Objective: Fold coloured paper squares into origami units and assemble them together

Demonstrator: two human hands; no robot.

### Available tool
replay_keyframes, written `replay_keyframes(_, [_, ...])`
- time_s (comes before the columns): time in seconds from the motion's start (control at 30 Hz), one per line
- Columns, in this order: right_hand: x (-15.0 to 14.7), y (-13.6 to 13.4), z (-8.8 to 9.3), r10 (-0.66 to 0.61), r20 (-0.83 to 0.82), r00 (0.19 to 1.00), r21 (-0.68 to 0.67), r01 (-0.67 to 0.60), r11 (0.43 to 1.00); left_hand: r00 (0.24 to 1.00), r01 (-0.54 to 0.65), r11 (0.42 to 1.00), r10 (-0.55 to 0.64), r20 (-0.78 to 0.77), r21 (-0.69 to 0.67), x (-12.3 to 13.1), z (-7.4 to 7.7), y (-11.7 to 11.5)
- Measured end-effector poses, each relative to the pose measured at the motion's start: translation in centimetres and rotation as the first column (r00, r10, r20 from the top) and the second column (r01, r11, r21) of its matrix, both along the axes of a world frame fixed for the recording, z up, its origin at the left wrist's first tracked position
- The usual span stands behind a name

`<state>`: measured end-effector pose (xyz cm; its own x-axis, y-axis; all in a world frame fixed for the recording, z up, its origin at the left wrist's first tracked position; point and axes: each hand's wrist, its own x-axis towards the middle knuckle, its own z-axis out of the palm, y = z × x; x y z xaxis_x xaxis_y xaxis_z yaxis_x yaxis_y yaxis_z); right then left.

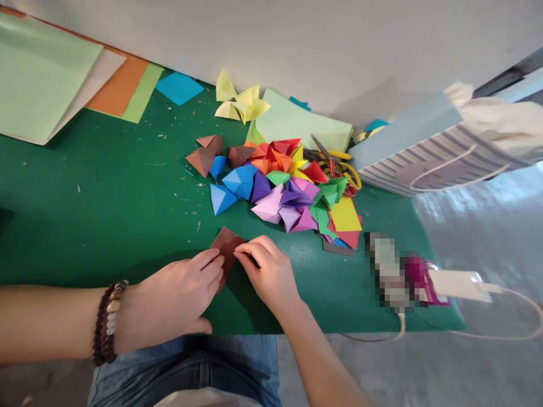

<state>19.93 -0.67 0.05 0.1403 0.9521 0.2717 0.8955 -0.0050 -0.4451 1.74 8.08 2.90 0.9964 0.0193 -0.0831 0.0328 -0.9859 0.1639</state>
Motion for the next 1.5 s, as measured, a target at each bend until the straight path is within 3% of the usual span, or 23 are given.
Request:
replay_keyframes(0.23, [0.2,-0.3,-0.1,0.215,0.046,0.975,0.042,-0.217,0.975,1.000,0.006,1.000,-0.006,-0.009,0.018,0.1,-0.3,0.0])
replay_keyframes(0.6, [-0.1,-0.8,-0.4,0.289,-0.015,0.957,0.084,-0.286,0.954,0.999,0.013,1.000,-0.013,-0.032,0.017,0.1,-0.2,-0.1])
replay_keyframes(0.97, [-3.0,-2.8,0.1,0.370,-0.040,0.928,0.033,-0.369,0.929,0.999,0.004,1.000,-0.005,-0.040,-0.023,0.3,0.2,0.2])
replay_keyframes(1.07, [-2.7,-3.3,0.7,0.275,-0.169,0.946,-0.004,-0.280,0.960,1.000,0.010,1.000,-0.010,-0.012,-0.006,0.1,-0.1,0.1])
replay_keyframes(1.17, [-1.0,-2.6,1.4,-0.022,-0.220,0.975,-0.032,0.015,0.999,1.000,0.019,0.999,-0.019,-0.001,0.034,0.0,-0.2,0.1])
replay_keyframes(1.23, [0.1,-1.5,1.7,-0.136,-0.187,0.973,-0.072,0.124,0.990,1.000,0.006,0.999,-0.006,-0.014,0.034,-0.1,0.0,0.1])
replay_keyframes(1.4, [0.6,1.7,2.0,-0.110,-0.035,0.993,-0.249,0.098,0.963,0.996,-0.081,0.996,0.082,0.031,-0.048,-0.1,0.9,0.3])
replay_keyframes(1.5, [0.5,2.9,2.8,-0.100,-0.135,0.986,-0.244,0.065,0.968,0.976,-0.146,0.953,0.182,0.118,-0.267,-0.1,2.0,1.3])
